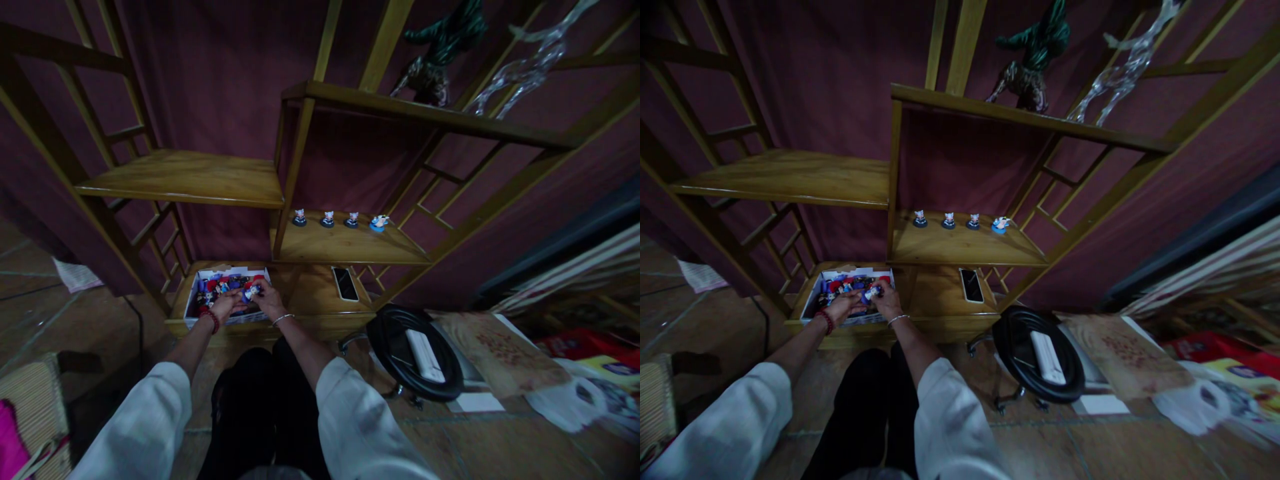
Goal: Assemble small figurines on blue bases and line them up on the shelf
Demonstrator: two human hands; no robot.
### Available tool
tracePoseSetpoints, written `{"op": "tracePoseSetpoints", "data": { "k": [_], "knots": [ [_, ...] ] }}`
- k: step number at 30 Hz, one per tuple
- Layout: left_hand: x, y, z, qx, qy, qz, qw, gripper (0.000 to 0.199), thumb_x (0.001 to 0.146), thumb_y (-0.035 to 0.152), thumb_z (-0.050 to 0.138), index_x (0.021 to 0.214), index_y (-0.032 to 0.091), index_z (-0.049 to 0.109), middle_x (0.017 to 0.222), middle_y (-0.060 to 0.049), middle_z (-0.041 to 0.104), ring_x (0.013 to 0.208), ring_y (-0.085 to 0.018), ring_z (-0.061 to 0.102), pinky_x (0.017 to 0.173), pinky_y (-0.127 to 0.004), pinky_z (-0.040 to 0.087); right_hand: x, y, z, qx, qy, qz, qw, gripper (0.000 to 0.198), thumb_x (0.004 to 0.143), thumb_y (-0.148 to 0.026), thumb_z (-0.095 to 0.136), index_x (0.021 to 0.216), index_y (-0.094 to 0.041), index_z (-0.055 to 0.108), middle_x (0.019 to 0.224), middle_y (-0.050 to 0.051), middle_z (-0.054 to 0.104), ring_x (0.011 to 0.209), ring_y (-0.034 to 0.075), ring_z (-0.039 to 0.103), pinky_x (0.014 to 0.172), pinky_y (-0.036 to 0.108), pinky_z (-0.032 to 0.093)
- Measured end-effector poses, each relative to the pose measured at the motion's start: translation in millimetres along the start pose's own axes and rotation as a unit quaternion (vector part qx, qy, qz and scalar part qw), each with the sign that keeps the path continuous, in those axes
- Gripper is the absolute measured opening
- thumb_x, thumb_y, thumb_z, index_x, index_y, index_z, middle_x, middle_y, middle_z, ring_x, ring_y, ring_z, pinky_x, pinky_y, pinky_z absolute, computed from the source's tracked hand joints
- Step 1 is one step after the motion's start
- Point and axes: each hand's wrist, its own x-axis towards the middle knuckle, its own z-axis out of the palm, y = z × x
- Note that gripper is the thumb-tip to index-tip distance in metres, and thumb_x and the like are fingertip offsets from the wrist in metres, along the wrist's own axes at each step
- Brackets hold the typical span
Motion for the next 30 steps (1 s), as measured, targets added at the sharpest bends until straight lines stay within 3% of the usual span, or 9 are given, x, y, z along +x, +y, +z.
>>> {"op": "tracePoseSetpoints", "data": {
  "k": [6,14,21,30],
  "knots": [
    [-8,6,8,0.0,-0.017,0.011,1.0,0.004,0.075,0.008,0.053,0.075,0.012,0.053,0.058,-0.001,0.058,0.055,-0.012,0.06,0.059,-0.026,0.051,-4,-17,-9,-0.056,0.002,-0.019,0.998,0.028,0.063,-0.012,0.049,0.088,-0.025,0.051,0.075,-0.006,0.055,0.064,0.009,0.053,0.063,0.02,0.044],
    [-25,11,14,-0.001,-0.027,0.005,1.0,0.01,0.078,0.012,0.05,0.069,0.014,0.049,0.054,0.0,0.055,0.056,-0.012,0.061,0.056,-0.023,0.051,-16,-39,-21,-0.102,-0.014,-0.084,0.991,0.028,0.065,-0.011,0.049,0.089,-0.024,0.052,0.074,-0.006,0.055,0.065,0.009,0.052,0.064,0.019,0.044],
    [-42,15,24,-0.008,-0.059,0.008,0.998,0.013,0.082,0.013,0.043,0.071,0.012,0.051,0.058,-0.005,0.059,0.056,-0.012,0.06,0.057,-0.024,0.052,-27,-59,-32,-0.128,-0.035,-0.122,0.984,0.031,0.066,-0.009,0.048,0.092,-0.024,0.053,0.077,-0.005,0.057,0.072,0.01,0.054,0.069,0.02,0.044],
    [-65,18,34,-0.016,-0.073,0.009,0.997,0.01,0.081,0.012,0.044,0.076,0.012,0.053,0.065,-0.007,0.061,0.062,-0.014,0.062,0.059,-0.025,0.053,-38,-74,-44,-0.159,-0.045,-0.153,0.974,0.028,0.066,-0.012,0.051,0.092,-0.023,0.054,0.079,-0.004,0.058,0.066,0.009,0.053,0.067,0.02,0.044]
  ]
}}
